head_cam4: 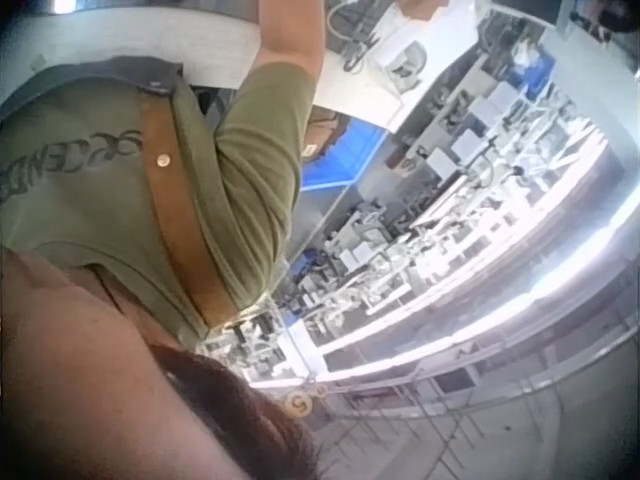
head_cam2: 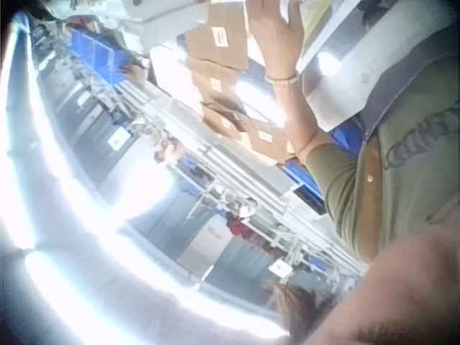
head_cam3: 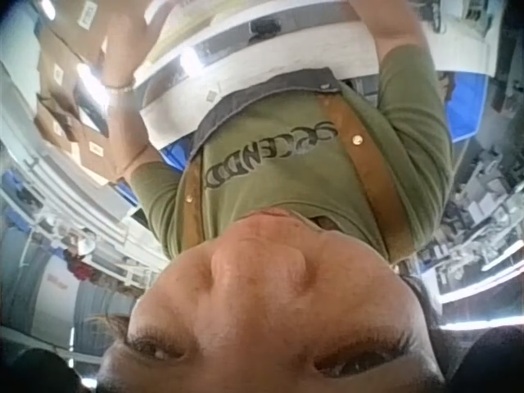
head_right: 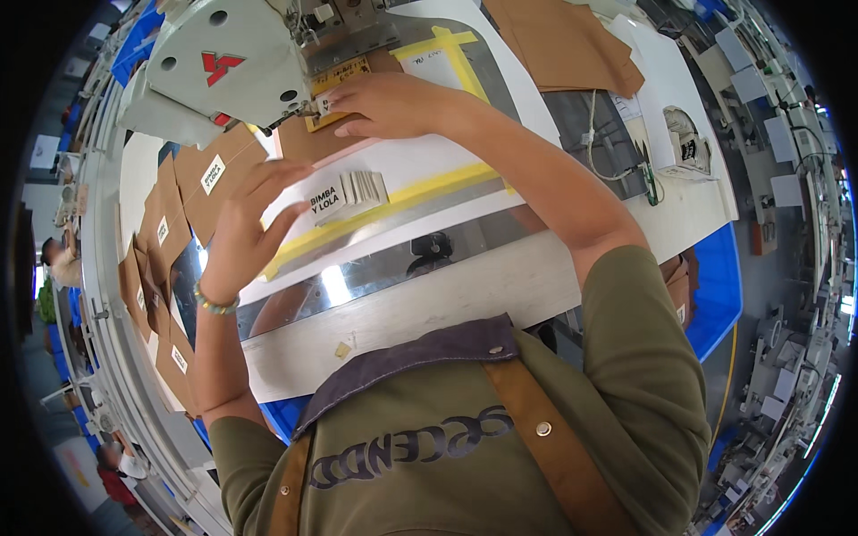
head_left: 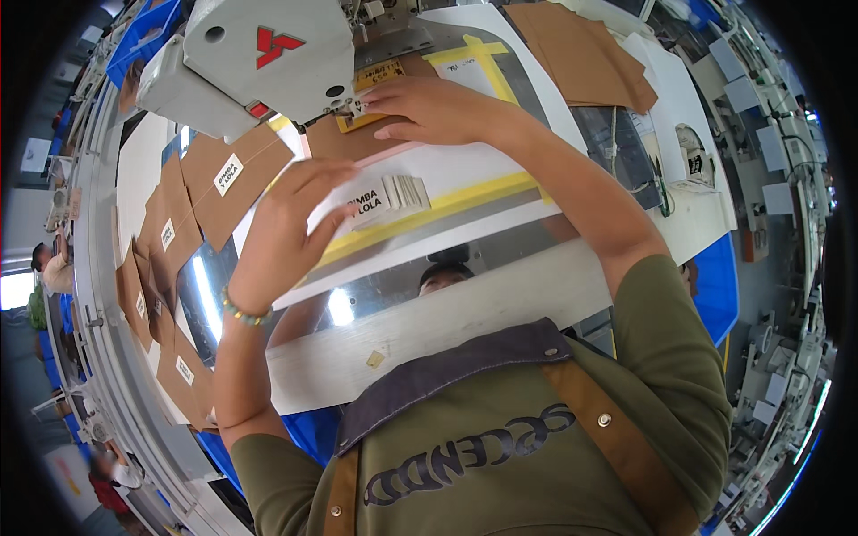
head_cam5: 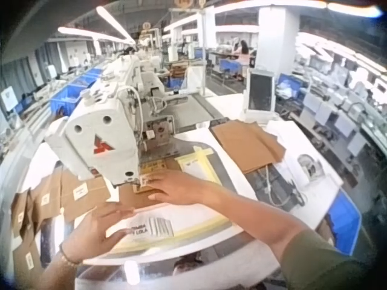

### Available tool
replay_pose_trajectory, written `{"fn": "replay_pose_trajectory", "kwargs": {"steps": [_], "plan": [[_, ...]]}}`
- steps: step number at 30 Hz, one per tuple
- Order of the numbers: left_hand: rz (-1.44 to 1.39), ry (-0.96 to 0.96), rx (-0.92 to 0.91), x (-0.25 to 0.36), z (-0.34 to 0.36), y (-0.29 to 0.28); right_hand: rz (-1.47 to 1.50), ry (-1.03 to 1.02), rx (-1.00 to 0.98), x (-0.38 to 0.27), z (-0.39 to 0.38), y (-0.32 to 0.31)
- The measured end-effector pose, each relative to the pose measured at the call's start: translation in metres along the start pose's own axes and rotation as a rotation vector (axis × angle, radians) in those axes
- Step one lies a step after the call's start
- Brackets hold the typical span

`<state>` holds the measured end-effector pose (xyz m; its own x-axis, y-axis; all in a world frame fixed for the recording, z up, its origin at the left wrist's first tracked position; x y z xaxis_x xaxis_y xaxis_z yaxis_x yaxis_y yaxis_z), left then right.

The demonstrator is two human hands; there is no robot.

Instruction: Sewing brand labels onto leather pieces using an industrial sewing machine.

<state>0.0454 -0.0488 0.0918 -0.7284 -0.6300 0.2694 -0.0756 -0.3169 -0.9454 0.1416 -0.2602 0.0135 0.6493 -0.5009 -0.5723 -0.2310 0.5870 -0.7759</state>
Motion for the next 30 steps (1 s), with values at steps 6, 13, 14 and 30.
{"fn": "replay_pose_trajectory", "kwargs": {"steps": [6,13,14,30], "plan": [[0.375,-0.02,0.136,-0.065,0.001,0.037,-0.02,0.046,0.33,0.029,-0.04,-0.062],[0.31,-0.044,0.024,-0.078,0.024,0.056,-0.146,0.047,0.486,0.073,-0.051,-0.077],[0.31,-0.051,0.024,-0.079,0.026,0.057,-0.154,0.034,0.482,0.074,-0.051,-0.076],[0.243,0.037,0.071,-0.074,0.039,0.066,-0.08,0.122,0.345,0.085,-0.052,-0.062]]}}
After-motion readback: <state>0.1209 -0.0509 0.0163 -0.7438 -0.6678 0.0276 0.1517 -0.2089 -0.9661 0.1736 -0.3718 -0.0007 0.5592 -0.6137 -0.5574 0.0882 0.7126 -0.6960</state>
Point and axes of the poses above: each hand's wrist, its own z-axis towards the middle knuckle, its own y-axis out of the palm, x = y × z, the point moved 6 cm from there along z, towards the middle knuckle, and after that the axes turned 15 degrees about z, right-handed, at the moved point
